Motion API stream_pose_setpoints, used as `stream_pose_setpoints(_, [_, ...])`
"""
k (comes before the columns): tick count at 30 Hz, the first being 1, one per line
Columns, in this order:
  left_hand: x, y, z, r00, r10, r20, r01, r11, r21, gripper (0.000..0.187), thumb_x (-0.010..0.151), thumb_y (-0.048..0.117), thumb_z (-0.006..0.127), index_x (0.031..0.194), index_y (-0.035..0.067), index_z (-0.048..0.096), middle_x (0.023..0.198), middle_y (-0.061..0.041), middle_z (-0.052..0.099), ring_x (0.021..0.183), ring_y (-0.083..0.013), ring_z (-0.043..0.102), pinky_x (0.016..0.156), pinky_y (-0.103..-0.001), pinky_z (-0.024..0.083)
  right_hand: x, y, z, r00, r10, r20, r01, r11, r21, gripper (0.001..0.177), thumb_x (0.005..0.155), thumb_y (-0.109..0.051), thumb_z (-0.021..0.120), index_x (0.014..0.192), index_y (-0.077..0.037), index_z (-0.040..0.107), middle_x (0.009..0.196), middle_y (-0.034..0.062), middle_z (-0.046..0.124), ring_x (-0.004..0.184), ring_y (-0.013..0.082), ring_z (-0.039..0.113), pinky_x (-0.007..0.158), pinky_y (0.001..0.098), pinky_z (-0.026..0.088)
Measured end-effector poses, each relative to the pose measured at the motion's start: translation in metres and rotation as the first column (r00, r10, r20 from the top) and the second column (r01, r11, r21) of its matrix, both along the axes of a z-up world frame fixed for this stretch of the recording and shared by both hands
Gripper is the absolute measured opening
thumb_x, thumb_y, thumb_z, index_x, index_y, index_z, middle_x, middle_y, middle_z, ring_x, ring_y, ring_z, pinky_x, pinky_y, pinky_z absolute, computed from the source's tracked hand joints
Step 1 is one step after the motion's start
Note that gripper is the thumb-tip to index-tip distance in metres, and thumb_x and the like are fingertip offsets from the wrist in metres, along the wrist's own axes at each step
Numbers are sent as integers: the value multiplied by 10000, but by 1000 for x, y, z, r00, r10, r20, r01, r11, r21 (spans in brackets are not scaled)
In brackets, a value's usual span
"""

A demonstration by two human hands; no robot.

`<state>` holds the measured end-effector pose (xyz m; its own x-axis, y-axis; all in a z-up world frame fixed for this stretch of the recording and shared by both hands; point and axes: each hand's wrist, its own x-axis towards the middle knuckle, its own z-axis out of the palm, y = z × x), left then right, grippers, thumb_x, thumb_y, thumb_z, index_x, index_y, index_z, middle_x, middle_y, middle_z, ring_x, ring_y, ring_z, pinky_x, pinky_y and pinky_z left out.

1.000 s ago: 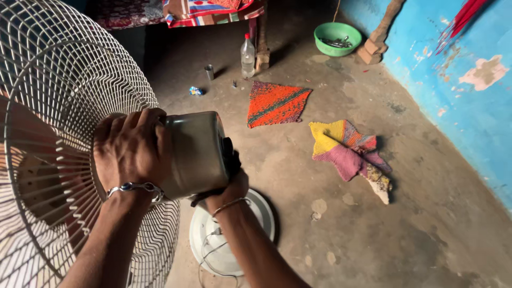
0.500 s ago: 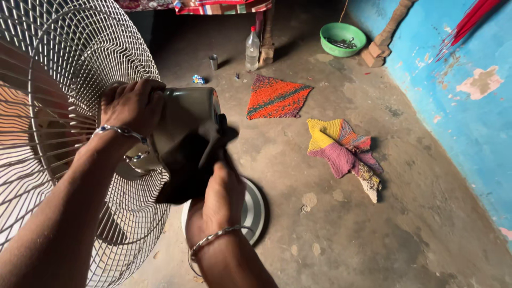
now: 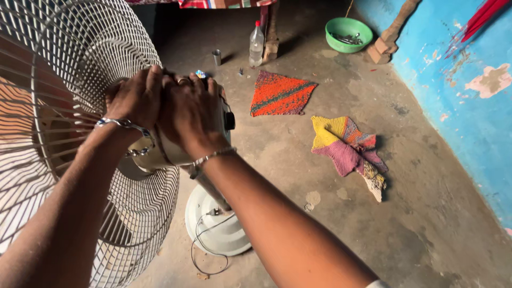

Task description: The person wipes the front grille, motor housing, fan blades, and stand of a standing electric fan using a dark cloth. The cleaning proceeds from the top grille down to the base, with repeated wiping motions on each component.

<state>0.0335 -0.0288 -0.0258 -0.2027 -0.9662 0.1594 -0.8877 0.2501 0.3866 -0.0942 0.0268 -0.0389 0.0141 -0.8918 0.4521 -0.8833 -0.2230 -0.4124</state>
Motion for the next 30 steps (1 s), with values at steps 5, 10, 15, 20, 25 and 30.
stream_pose_setpoints(5, [1, -5, -5, 995, -54, -78, 49, 997, -64, 621, 1099, 491, 225, 1382, 42, 548, 1288, -328, 606, 1265, -479, 533, 1136, -532, 287, -8, -49, -22, 997, 80, -3, -80, 996, 38, 200, 969, -289, 576, 1100, -198, 696, 1130, 55, 740, 1118, 251, 689, 970, 458, 488])
stream_pose_setpoints(10, [-6, 10, 4, 979, -26, -201, 19, 999, -36, 563, 1072, 474, 303, 1332, 63, 585, 1287, -281, 632, 1224, -452, 583, 1083, -517, 392, -14, -18, -22, 991, 131, 29, -110, 914, -390, 164, 900, -201, 653, 1021, -97, 692, 990, 113, 735, 922, 290, 729, 822, 424, 534])
stream_pose_setpoints(15, [-11, 18, 30, 960, 43, -277, -39, 999, 19, 568, 1073, 499, 339, 1291, 55, 618, 1200, -273, 631, 1147, -452, 608, 998, -532, 458, -22, 20, -4, 822, 372, 431, -227, 909, -351, 269, 947, -155, 657, 1182, -52, 736, 1083, 142, 765, 999, 276, 765, 894, 349, 587])
stream_pose_setpoints(20, [-1, 10, 83, 981, -140, -132, 59, 871, -488, 495, 1115, 424, 452, 1317, -2, 602, 1253, -319, 588, 1149, -497, 588, 990, -537, 473, -15, -2, 44, 293, 42, 955, -90, 996, -17, 322, 958, -191, 628, 1226, -38, 720, 1083, 112, 779, 907, 165, 723, 791, 327, 569])
stream_pose_setpoints(25, [89, -12, 157, 943, 189, 273, 139, 522, -842, 357, 1074, 200, 561, 1382, 26, 611, 1315, -215, 644, 1299, -442, 623, 1069, -594, 455, 71, -16, 101, 18, 299, 954, -213, 934, -288, 348, 1030, -208, 528, 1295, -41, 682, 1156, 124, 725, 968, 169, 634, 844, 335, 535])
stream_pose_setpoints(30, [138, -6, 161, 938, 345, -30, -346, 930, -124, 607, 1025, 522, 498, 1494, 137, 490, 1343, -325, 583, 1230, -525, 553, 1020, -571, 448, 154, 11, 134, 784, 163, 599, 240, 811, -534, 290, 1081, -250, 547, 1267, -53, 651, 1385, 243, 621, 1317, 455, 586, 1088, 506, 480])
